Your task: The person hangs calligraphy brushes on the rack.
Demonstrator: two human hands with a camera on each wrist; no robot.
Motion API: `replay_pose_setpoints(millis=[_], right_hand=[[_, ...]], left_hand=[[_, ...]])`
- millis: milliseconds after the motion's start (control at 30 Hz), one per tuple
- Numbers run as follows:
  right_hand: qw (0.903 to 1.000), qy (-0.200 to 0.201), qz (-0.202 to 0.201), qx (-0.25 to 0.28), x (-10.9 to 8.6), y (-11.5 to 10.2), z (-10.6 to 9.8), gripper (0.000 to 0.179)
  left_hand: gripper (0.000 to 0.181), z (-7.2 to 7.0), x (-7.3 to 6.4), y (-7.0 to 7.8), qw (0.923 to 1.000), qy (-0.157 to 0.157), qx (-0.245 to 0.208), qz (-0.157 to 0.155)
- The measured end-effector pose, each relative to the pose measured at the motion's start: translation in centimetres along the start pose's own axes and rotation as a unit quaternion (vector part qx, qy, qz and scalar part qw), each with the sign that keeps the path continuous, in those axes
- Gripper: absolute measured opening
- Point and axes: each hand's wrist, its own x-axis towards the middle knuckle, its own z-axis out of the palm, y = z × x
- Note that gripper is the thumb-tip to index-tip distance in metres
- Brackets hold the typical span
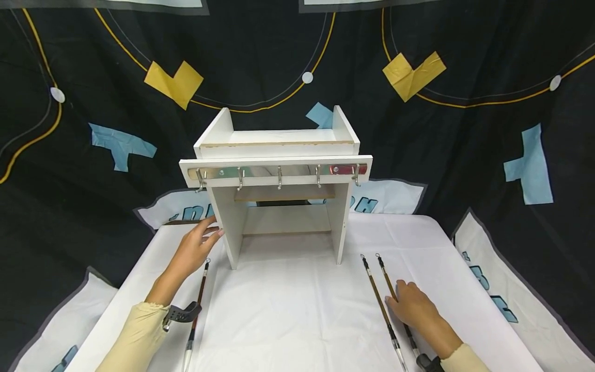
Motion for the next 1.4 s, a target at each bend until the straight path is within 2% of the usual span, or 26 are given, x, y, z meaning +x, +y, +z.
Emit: replay_pose_setpoints(millis=[267,767,1067,1400], right_hand=[[0.9999,0.008,-0.011,0.005,0.0,0.0,0.4,0.064],[0.9995,0.025,-0.020,0.002,0.1,0.2,0.6,0.051],[0.9994,0.029,-0.019,0.008,0.3,0.4,0.8,0.045],[0.9996,0.022,-0.014,0.015,0.3,0.2,1.2,0.042]], left_hand=[[0.054,0.1,0.4,-0.1,0.9999,0.013,-0.001,0.001],[0.053,0.0,0.5,-0.2,0.9998,0.018,0.005,0.005],[0.053,0.1,0.7,-0.3,0.9997,0.014,-0.002,0.019],[0.052,0.4,0.7,-0.5,0.9999,0.009,-0.006,0.009]])
